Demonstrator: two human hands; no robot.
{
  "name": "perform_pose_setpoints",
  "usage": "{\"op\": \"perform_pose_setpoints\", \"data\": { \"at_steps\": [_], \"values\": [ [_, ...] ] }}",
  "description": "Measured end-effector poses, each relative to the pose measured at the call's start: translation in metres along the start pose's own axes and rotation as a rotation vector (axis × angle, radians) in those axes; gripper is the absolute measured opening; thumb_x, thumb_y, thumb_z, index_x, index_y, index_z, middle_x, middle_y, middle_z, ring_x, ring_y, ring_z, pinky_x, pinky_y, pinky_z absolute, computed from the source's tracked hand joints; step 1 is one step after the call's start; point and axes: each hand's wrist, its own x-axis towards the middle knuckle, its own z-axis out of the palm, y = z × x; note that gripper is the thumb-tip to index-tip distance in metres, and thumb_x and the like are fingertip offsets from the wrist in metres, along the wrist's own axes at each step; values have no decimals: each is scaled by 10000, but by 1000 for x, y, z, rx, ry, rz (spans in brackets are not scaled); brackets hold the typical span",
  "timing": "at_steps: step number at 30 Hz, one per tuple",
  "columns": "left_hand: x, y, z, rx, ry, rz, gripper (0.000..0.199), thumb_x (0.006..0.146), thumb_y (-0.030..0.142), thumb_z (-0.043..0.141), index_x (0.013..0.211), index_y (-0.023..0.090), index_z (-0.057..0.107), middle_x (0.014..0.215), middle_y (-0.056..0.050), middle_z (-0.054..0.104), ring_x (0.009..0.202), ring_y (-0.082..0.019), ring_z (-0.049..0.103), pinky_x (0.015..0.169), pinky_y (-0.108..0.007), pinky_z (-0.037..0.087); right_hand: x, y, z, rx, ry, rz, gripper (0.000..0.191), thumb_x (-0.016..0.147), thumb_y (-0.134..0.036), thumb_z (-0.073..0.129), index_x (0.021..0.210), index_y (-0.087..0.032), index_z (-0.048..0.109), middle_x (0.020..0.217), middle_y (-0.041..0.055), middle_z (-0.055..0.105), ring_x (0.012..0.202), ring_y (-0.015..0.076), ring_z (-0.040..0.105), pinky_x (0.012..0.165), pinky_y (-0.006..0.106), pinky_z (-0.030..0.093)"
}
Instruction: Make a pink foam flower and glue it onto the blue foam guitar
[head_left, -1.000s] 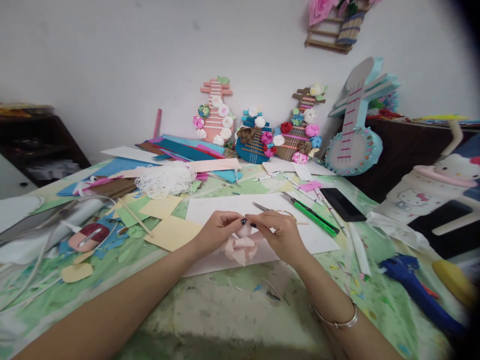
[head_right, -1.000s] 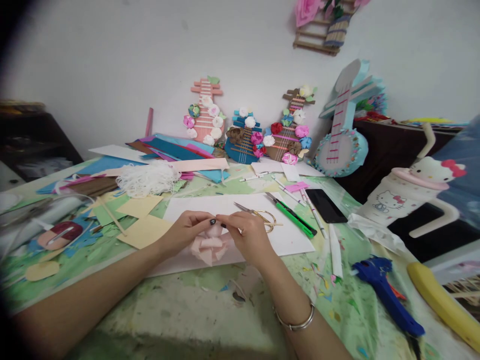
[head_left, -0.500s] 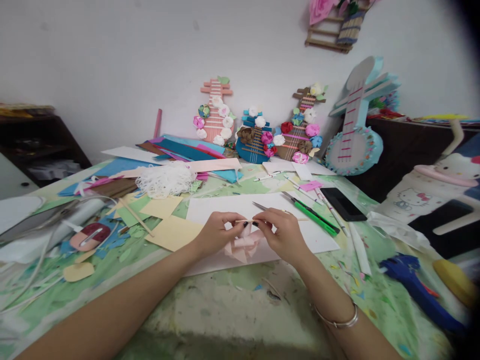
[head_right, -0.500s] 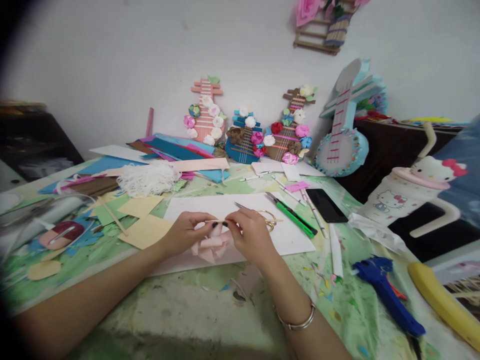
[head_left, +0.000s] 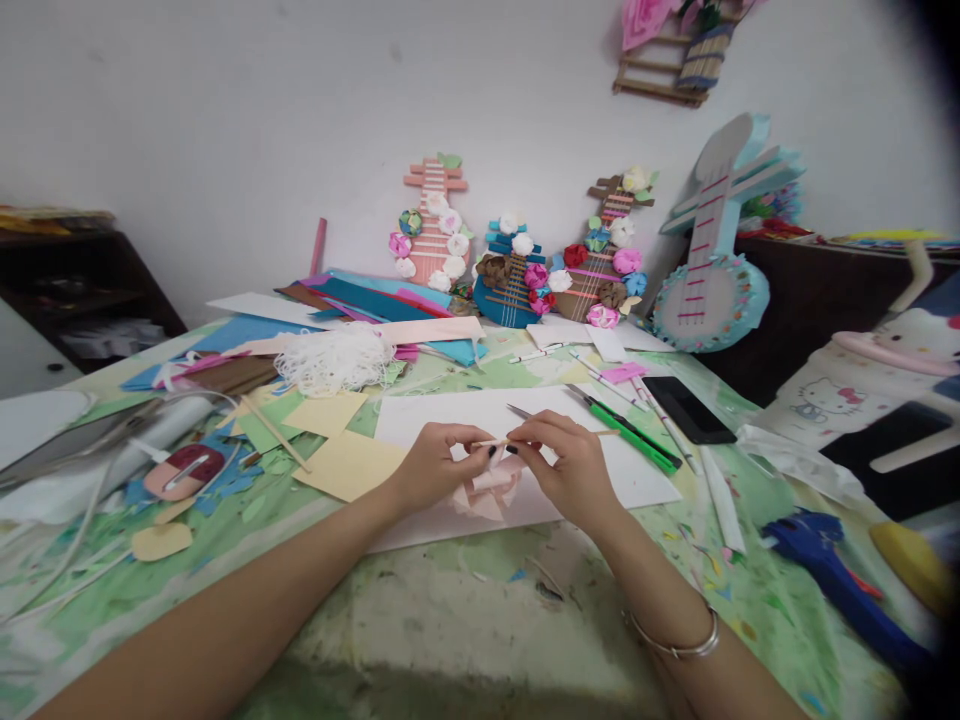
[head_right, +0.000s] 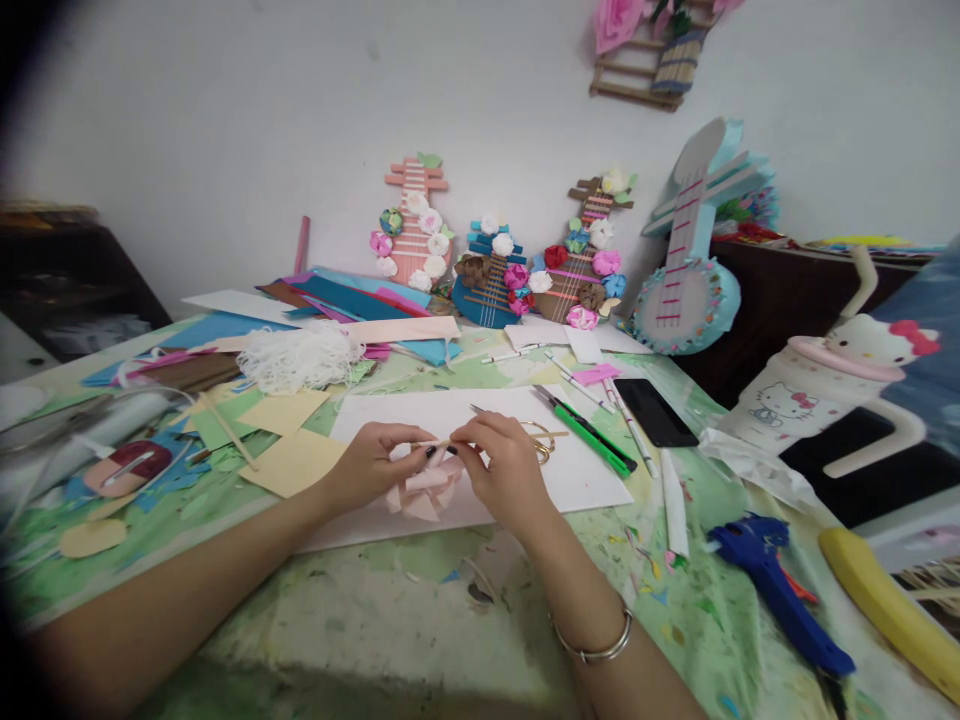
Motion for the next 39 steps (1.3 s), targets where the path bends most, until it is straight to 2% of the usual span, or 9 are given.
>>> {"op": "perform_pose_setpoints", "data": {
  "at_steps": [4,13,26,29,33,39],
  "values": [
    [-1,1,1,8,4,11,214,774,189,519,797,135,724,736,-24,722,665,-132,616,636,-189,444,0,1,0,-28,12,-16,110,834,-151,576,834,-205,672,831,56,661,782,176,597,696,304,439],
    [-2,5,1,-2,-15,23,210,708,111,529,770,133,728,728,-21,720,675,-131,616,629,-189,431,-1,2,1,-52,4,-56,114,808,-84,589,783,-180,645,770,28,651,731,156,581,700,305,382],
    [-3,3,3,25,-36,88,207,715,120,526,786,128,720,716,-33,704,649,-127,597,617,-203,416,0,0,2,22,19,-52,163,795,-56,528,734,-183,612,734,43,597,715,168,551,639,281,418],
    [-3,3,3,32,-34,106,210,734,130,516,786,132,720,704,-32,694,635,-121,586,603,-200,410,-1,1,2,1,11,-54,150,812,-80,525,729,-186,591,728,39,584,713,166,540,635,277,409],
    [-2,3,3,61,-6,144,215,755,151,506,779,137,720,679,-33,680,609,-112,569,595,-196,405,-1,4,-2,-123,-67,0,89,837,-174,560,751,-187,578,721,32,581,675,153,520,610,267,383],
    [-2,1,2,111,-15,182,222,777,148,492,776,134,714,668,-37,665,605,-107,561,591,-192,398,-1,2,-9,-197,-141,16,184,854,-339,592,762,-179,600,693,21,602,635,137,511,648,279,351]
  ]
}}
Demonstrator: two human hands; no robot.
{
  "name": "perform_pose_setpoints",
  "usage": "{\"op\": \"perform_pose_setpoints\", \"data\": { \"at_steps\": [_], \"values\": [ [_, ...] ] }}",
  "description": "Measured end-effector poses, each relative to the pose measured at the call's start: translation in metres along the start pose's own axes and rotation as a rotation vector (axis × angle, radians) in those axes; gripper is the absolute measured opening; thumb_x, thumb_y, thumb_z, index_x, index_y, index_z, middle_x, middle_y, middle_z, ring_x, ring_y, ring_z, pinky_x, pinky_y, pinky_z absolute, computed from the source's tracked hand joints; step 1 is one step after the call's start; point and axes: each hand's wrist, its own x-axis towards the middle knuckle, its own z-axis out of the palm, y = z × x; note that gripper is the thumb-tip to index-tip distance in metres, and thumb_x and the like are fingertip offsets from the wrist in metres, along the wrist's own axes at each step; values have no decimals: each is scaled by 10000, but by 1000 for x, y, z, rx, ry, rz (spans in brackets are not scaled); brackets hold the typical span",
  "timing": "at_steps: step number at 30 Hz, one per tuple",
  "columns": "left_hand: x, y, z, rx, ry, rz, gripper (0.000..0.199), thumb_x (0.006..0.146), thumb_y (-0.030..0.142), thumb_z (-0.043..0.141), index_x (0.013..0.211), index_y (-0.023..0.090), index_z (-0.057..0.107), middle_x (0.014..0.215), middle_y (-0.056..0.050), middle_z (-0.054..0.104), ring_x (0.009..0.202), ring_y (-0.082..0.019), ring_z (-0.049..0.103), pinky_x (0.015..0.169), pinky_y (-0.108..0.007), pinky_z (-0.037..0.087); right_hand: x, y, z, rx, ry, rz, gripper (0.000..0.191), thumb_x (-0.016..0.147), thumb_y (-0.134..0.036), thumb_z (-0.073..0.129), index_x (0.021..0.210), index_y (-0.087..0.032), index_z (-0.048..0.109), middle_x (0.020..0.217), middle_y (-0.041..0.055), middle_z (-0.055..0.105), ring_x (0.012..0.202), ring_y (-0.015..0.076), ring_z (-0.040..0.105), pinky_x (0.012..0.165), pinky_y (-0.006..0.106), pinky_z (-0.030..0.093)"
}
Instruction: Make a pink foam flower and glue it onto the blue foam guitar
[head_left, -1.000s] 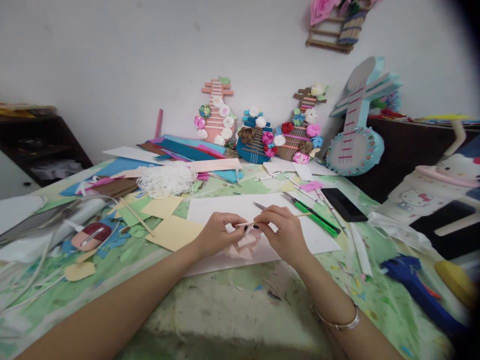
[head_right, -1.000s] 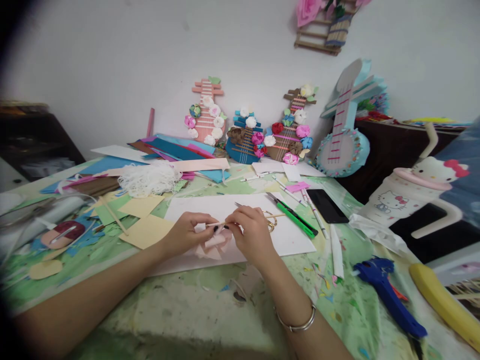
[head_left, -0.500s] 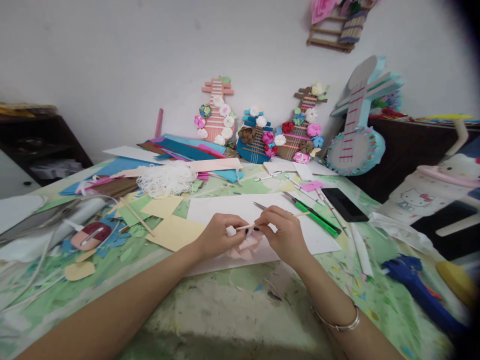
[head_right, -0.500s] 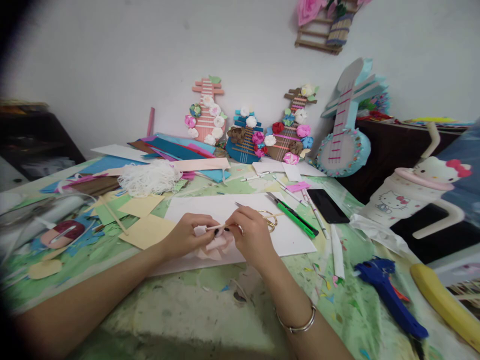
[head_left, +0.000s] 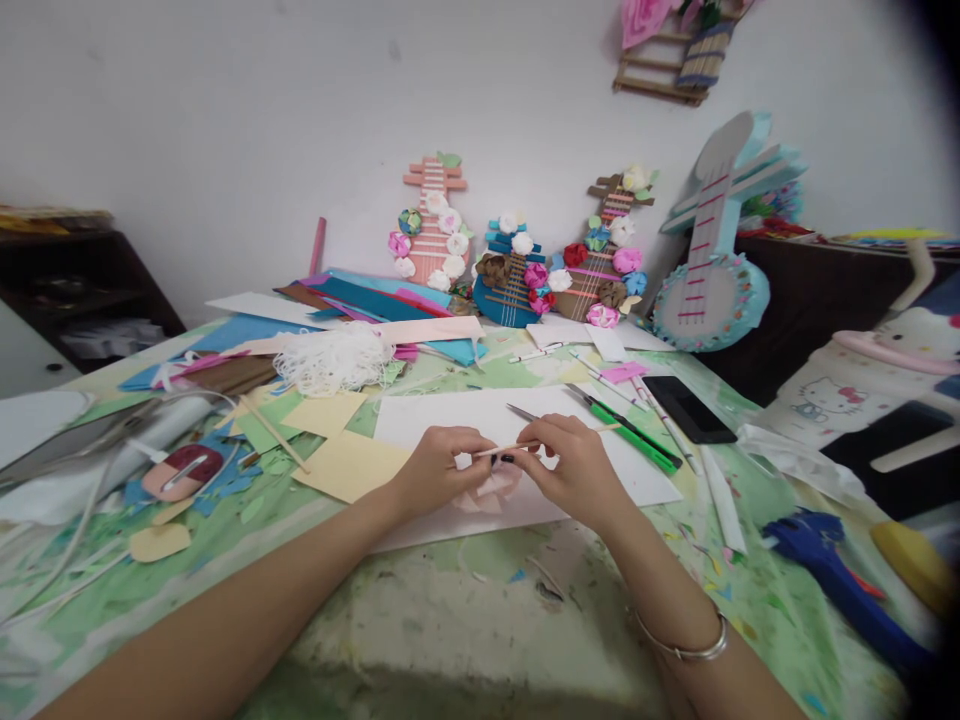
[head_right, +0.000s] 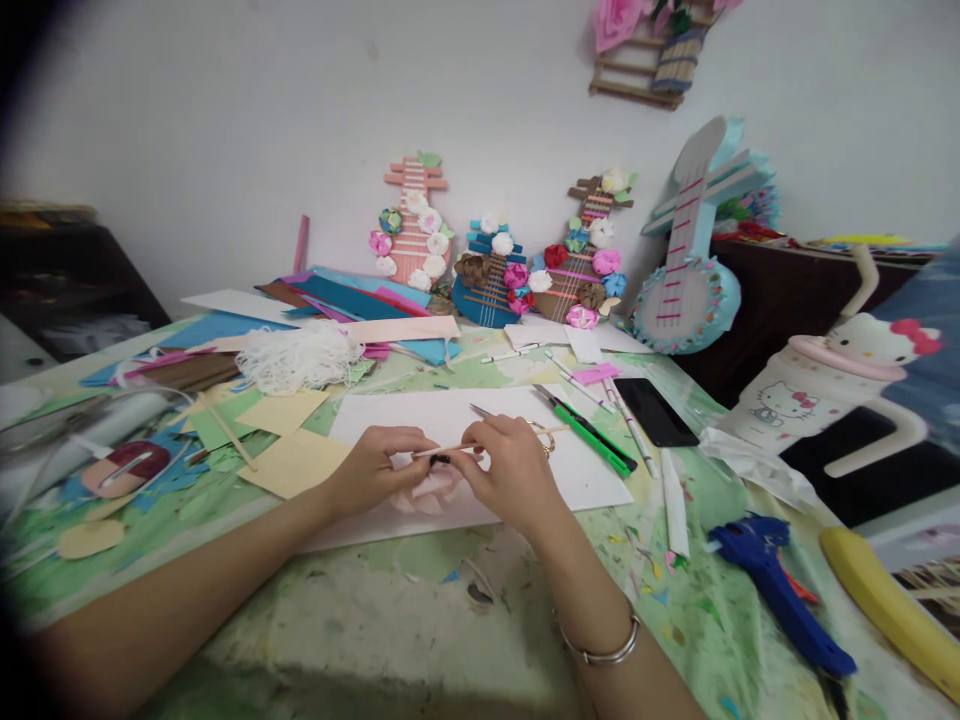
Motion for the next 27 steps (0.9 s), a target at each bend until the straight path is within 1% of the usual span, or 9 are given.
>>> {"op": "perform_pose_setpoints", "data": {
  "at_steps": [5,10,14,22,27],
  "values": [
    [0,-3,1,66,5,61,203,772,152,494,746,151,696,671,-39,659,619,-112,556,604,-203,400,2,-4,3,-21,36,24,243,870,-343,567,689,-180,559,654,3,597,624,129,510,652,291,302],
    [0,-2,1,36,17,44,199,754,145,498,768,147,697,663,-34,660,603,-111,562,590,-199,406,2,-5,7,-10,55,34,249,860,-362,583,693,-182,539,671,-5,599,639,127,516,656,297,282],
    [0,-1,1,21,18,32,197,726,120,511,768,136,703,677,-37,673,618,-117,582,607,-203,420,2,-7,7,1,46,46,234,855,-343,592,699,-180,528,689,-1,606,657,134,519,670,301,273],
    [-1,1,1,-31,31,-36,198,719,111,552,808,126,728,722,-44,718,642,-132,627,619,-206,441,2,-8,6,9,40,67,194,831,-305,625,713,-180,536,713,4,608,698,152,529,688,311,265],
    [-2,3,1,-75,39,-111,184,730,117,576,823,136,733,783,-44,741,697,-146,658,651,-209,466,2,-9,6,4,60,73,220,842,-332,611,709,-178,528,720,4,604,708,150,532,703,316,262]
  ]
}}
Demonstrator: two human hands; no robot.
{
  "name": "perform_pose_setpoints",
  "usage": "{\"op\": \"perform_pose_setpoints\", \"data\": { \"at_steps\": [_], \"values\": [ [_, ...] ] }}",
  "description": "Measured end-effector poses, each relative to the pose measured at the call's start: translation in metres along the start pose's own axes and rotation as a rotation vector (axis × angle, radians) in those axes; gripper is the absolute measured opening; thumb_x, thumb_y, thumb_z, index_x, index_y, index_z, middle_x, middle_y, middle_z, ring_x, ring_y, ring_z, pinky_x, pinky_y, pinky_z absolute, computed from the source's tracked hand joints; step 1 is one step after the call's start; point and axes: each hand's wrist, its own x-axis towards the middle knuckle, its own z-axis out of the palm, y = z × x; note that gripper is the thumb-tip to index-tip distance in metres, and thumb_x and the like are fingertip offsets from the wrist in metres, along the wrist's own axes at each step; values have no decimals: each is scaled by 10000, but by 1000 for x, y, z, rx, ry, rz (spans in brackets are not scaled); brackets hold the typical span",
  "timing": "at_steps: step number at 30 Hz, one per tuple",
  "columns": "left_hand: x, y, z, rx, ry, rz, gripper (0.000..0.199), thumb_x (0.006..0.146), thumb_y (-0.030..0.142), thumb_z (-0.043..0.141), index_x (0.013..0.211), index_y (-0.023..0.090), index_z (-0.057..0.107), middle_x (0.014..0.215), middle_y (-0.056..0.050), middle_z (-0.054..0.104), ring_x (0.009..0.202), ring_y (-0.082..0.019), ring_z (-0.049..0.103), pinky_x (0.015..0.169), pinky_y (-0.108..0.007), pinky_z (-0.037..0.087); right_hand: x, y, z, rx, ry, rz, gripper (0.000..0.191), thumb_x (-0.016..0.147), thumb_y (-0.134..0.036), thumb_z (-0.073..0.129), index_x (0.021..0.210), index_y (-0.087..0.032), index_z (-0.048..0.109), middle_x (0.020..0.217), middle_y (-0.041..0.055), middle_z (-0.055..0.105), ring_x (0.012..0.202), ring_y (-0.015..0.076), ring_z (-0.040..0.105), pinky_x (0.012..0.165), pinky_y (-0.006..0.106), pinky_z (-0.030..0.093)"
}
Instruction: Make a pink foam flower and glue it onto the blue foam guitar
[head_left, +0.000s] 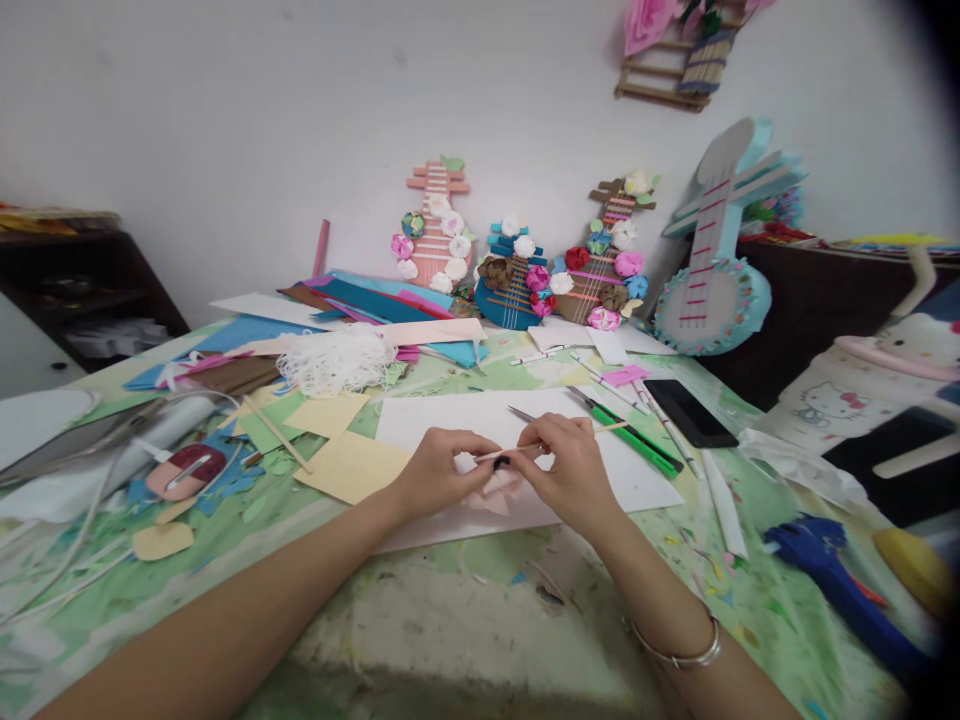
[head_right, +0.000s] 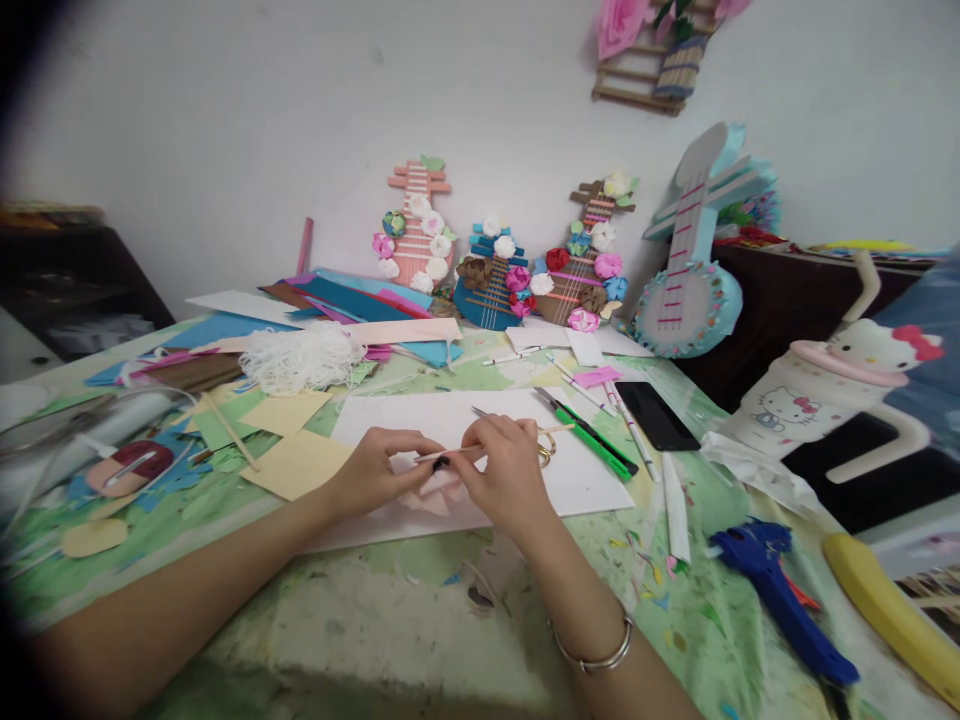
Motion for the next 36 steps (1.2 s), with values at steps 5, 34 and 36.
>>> {"op": "perform_pose_setpoints", "data": {
  "at_steps": [5,34,36],
  "values": [
    [1,0,0,-37,16,-29,141,741,145,594,830,148,703,809,-33,732,747,-148,659,702,-223,481,-1,0,2,-19,42,-9,221,843,-342,611,719,-179,528,730,-1,599,722,147,526,716,318,257],
    [1,-9,1,165,88,193,172,768,97,555,866,156,683,813,-50,715,758,-163,635,697,-277,479,-1,6,-3,-143,31,-79,206,862,-351,576,740,-185,581,767,17,633,750,164,557,760,341,241],
    [1,-12,2,241,136,291,173,781,87,540,871,153,671,781,-54,703,745,-167,621,697,-291,475,-1,7,-2,-170,51,-47,223,851,-367,587,727,-182,565,745,11,622,735,161,553,747,335,241]
  ]
}}
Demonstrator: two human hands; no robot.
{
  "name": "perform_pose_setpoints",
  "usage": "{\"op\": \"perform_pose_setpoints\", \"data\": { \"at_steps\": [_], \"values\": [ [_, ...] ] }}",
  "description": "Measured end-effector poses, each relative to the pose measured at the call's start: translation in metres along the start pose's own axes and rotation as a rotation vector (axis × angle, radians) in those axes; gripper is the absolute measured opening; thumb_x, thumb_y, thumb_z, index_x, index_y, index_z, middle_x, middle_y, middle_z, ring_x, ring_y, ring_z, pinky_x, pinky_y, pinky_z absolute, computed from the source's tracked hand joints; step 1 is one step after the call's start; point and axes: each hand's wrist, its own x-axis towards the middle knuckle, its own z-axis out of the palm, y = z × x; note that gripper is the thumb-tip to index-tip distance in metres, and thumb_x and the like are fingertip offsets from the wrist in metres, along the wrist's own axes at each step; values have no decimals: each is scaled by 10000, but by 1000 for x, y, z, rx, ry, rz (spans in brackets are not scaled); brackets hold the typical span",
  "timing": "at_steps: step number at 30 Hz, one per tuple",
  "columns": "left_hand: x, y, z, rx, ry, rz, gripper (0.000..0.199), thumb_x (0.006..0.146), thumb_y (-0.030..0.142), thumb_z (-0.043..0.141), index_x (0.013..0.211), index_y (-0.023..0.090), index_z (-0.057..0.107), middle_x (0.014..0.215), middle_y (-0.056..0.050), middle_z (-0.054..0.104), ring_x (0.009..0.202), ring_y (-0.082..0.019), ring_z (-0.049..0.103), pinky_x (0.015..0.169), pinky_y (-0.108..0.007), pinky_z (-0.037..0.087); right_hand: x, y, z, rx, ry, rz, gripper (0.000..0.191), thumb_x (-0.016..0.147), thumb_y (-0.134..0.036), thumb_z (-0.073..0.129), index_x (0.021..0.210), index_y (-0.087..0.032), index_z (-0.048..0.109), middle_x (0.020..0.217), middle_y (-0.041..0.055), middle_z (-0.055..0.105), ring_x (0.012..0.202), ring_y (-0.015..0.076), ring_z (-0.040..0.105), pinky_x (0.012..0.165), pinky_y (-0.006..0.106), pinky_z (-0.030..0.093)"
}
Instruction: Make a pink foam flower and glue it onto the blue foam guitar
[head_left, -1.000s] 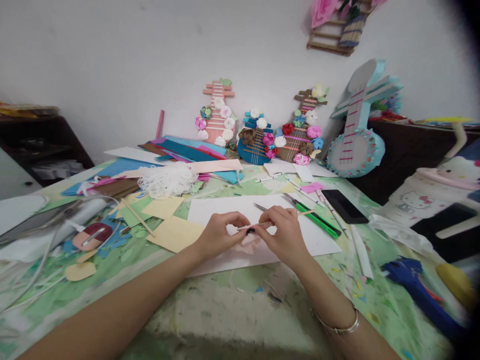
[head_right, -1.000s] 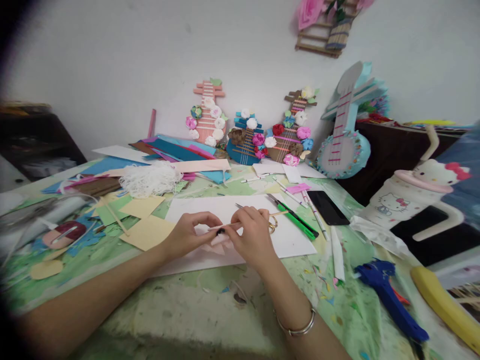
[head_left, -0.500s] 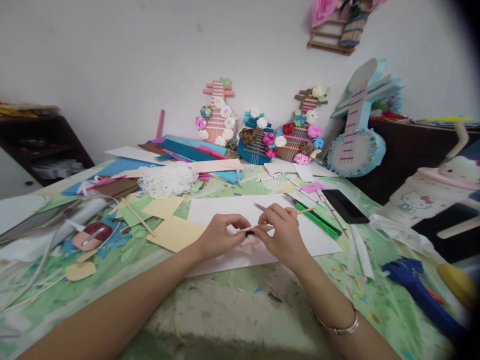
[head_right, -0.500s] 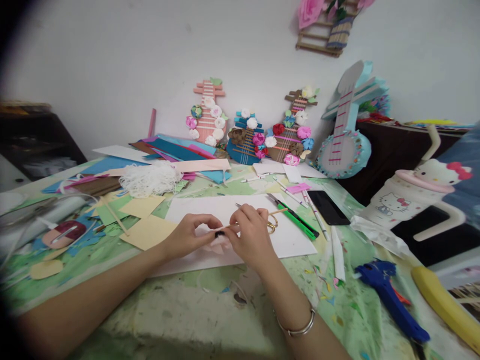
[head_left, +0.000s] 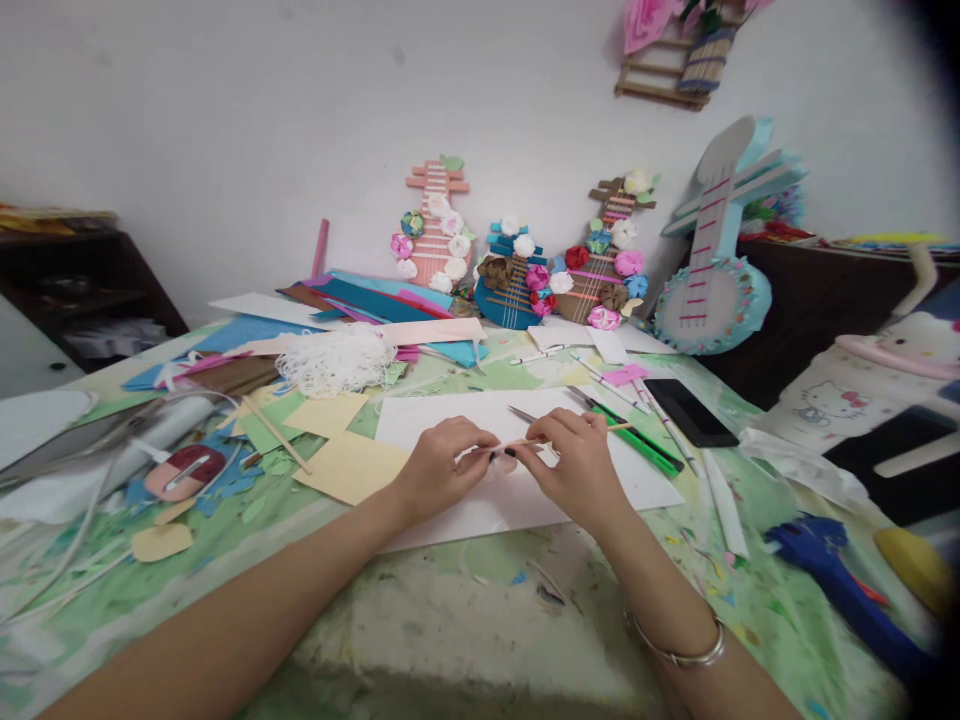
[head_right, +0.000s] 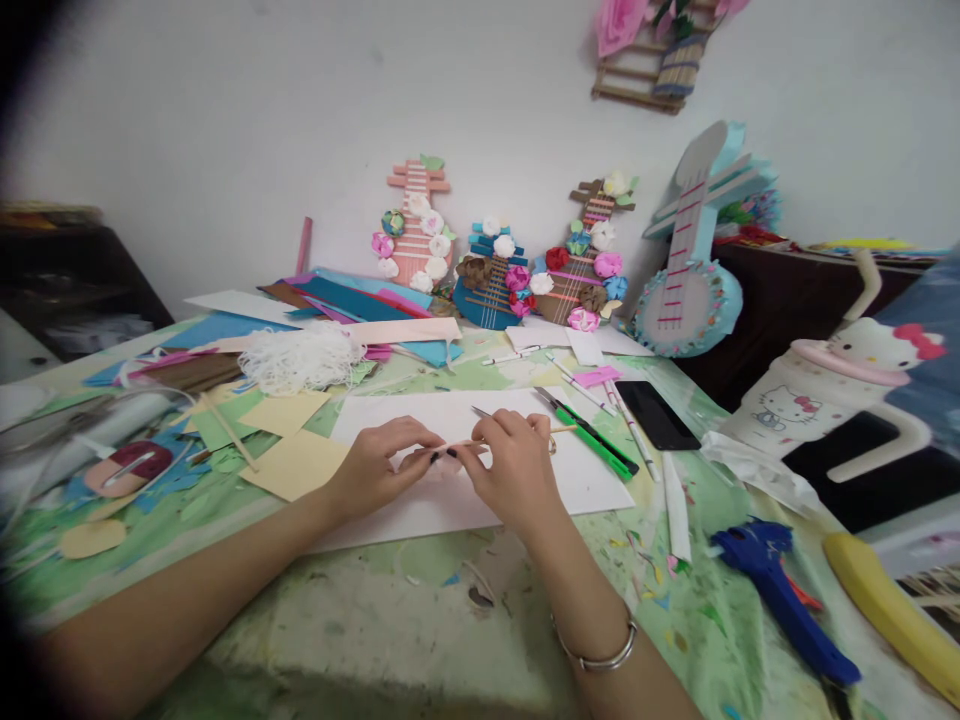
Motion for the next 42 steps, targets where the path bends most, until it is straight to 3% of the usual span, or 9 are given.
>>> {"op": "perform_pose_setpoints", "data": {
  "at_steps": [5,19,42],
  "values": [
    [-1,-3,2,56,43,99,167,796,88,531,889,151,654,758,-60,692,747,-173,604,711,-309,473,-1,0,3,-42,15,71,284,818,-420,606,694,-180,516,688,-1,586,710,162,544,724,327,239],
    [2,5,-3,-46,-77,-150,146,725,79,559,800,177,637,765,-23,674,745,-157,592,697,-272,454,0,-5,3,-28,56,43,279,806,-415,611,689,-188,498,685,-5,566,715,165,529,741,333,242],
    [2,2,-1,-26,6,-81,141,743,88,574,808,175,665,758,-43,692,762,-170,603,700,-283,474,0,-1,1,-41,32,53,276,859,-397,565,690,-183,530,700,4,602,725,165,540,741,339,218]
  ]
}}
